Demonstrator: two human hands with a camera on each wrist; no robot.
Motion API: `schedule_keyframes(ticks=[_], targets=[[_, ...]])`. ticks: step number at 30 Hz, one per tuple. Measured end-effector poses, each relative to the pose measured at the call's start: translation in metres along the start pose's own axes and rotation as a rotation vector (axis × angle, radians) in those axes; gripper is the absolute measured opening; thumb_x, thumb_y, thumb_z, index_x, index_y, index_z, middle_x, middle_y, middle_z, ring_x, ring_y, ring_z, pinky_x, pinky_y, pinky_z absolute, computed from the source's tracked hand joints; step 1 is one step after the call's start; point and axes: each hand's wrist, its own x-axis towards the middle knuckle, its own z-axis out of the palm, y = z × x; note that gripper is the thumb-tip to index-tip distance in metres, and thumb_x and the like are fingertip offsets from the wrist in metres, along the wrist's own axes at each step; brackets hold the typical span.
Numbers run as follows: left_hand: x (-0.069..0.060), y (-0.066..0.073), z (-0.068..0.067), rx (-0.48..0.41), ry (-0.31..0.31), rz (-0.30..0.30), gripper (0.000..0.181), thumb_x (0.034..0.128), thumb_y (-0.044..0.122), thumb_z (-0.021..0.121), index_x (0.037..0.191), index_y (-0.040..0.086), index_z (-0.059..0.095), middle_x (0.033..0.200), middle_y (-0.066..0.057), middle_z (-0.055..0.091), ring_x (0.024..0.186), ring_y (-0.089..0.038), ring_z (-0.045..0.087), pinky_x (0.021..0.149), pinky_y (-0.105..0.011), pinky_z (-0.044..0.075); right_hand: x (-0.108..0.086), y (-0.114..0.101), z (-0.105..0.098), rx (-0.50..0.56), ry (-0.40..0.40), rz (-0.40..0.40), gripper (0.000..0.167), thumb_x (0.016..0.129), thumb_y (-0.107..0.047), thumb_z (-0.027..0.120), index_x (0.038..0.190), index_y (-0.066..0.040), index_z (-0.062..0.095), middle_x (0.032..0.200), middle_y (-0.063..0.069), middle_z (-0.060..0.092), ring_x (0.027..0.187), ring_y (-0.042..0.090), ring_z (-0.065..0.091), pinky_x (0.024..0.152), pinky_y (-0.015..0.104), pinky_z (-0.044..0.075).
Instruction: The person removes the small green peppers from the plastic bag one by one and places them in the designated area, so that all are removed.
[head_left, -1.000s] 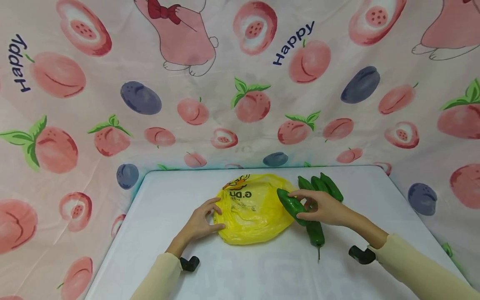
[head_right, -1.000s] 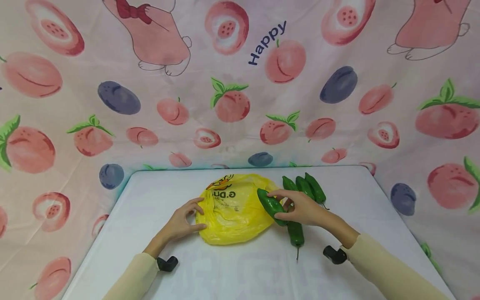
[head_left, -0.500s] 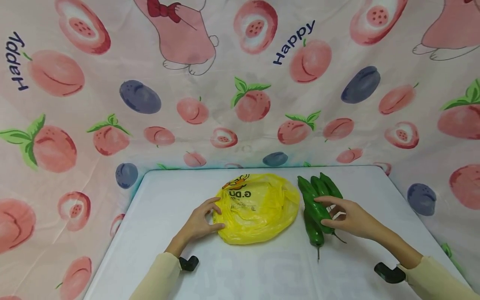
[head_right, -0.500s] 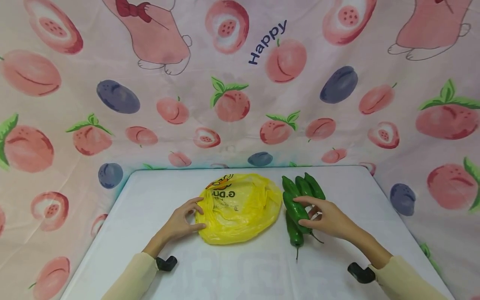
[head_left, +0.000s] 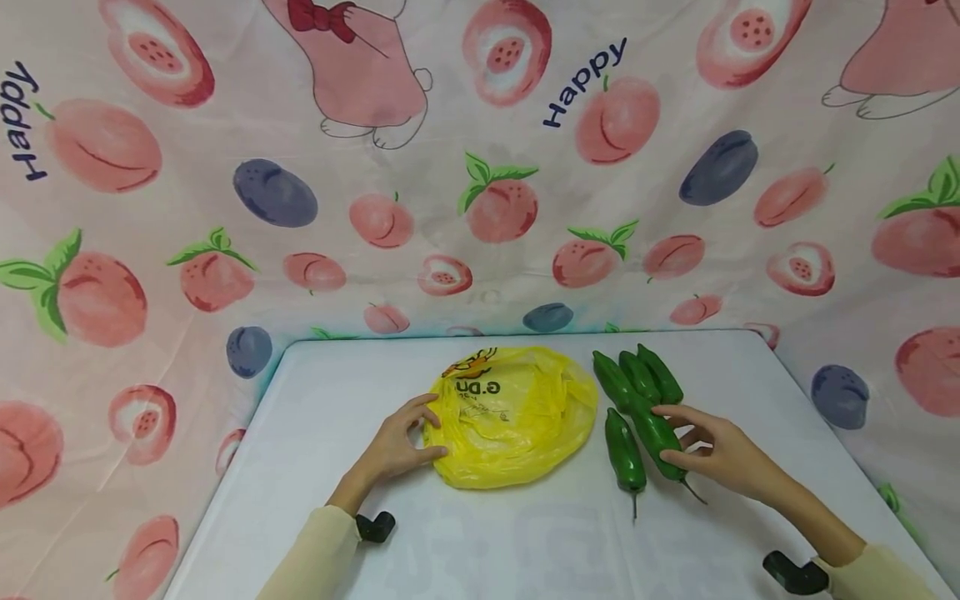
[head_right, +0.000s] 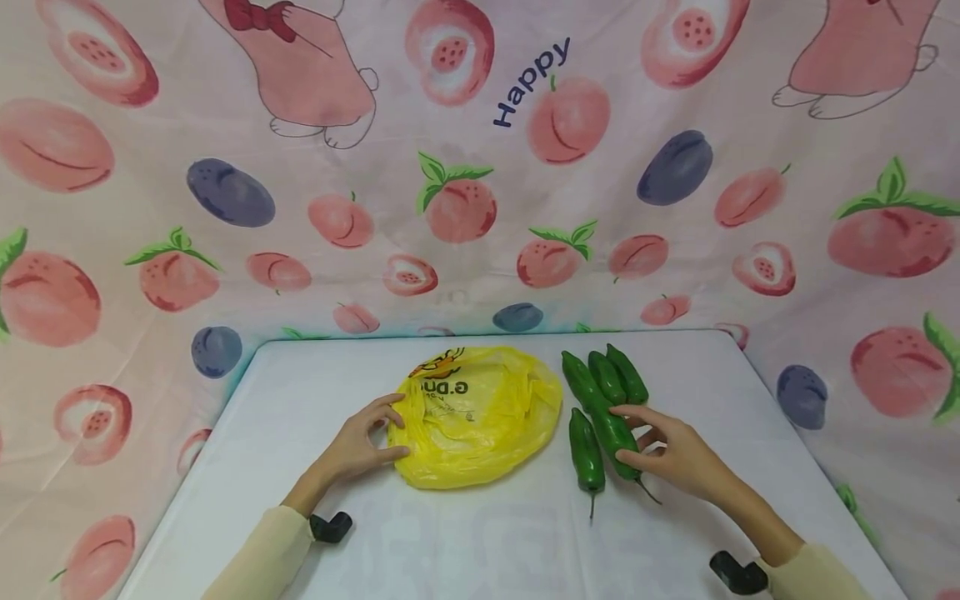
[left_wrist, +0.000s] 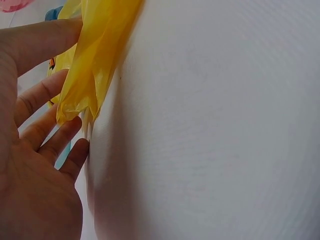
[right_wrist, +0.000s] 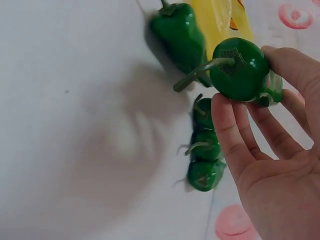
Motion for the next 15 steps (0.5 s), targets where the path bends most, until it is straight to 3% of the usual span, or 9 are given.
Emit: schedule_keyframes(ticks=[15], targets=[[0.000, -0.003, 0.001, 0.006, 0.000, -0.014, 0.035, 0.0789, 0.034, 0.090, 0.101, 0.024, 0.064, 0.157, -0.002, 0.046, 0.149, -0.031, 0.037, 0.117, -0.052, 0.037, -0.013, 0.022, 0.016, 0.055, 0.057, 0.121, 0.064, 0.090, -0.022, 0.081, 0.145, -0.006, 0.052, 0.122, 0.020, 0.062, 0.085, 0.013, 0.065, 0.064, 0.027, 0.055]])
